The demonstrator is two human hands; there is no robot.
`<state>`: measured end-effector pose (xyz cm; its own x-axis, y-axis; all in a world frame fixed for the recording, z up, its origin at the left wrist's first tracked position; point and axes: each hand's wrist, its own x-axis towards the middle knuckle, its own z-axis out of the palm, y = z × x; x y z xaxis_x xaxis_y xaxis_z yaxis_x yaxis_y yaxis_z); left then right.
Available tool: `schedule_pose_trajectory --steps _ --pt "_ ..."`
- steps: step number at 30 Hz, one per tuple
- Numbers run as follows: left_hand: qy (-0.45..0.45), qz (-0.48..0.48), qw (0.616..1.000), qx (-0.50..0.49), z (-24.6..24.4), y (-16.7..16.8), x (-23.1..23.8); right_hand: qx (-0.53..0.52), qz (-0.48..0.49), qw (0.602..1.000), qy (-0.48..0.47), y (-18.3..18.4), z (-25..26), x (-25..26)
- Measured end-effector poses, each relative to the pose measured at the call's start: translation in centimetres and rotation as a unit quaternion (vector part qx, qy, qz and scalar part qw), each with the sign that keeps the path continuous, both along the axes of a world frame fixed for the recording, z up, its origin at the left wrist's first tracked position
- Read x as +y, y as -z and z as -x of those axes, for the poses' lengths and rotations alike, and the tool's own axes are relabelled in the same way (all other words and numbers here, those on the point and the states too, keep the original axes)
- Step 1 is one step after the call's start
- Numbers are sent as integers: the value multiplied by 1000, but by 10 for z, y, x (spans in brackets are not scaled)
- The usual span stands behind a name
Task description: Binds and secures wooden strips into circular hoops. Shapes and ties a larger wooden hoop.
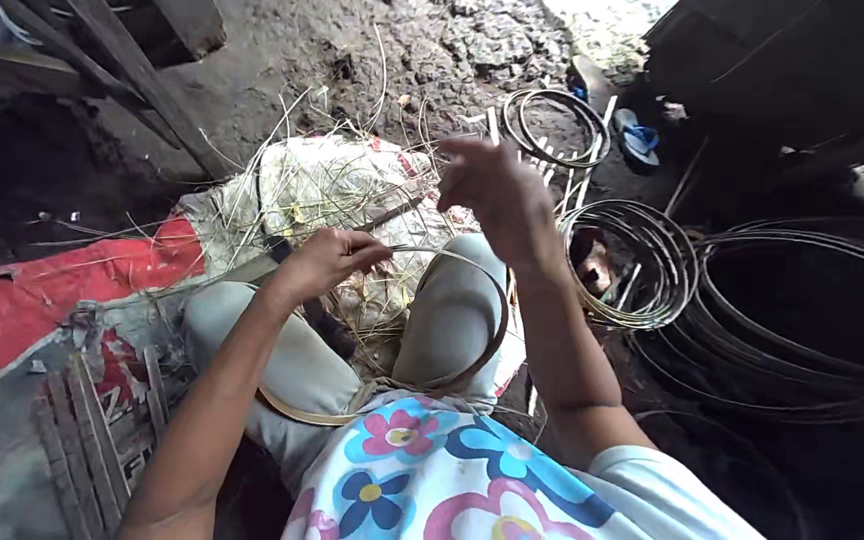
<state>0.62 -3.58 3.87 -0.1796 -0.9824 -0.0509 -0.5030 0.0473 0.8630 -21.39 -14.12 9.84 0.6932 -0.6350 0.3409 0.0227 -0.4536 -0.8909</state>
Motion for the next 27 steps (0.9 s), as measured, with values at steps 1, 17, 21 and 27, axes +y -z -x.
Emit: schedule_pose_trajectory --steps 1,17,21,27 --pt "-9 -52 998 27 -1 -3 -3 54 94 994 6 8 6 14" --pt "0 -241 953 181 -5 -15 -12 11 218 976 17 70 -16 29" --pt "50 -202 952 225 -12 -10 -8 -75 190 976 75 71 -2 49" --pt "60 -198 954 218 -17 -6 -10 57 15 983 175 119 -5 84"
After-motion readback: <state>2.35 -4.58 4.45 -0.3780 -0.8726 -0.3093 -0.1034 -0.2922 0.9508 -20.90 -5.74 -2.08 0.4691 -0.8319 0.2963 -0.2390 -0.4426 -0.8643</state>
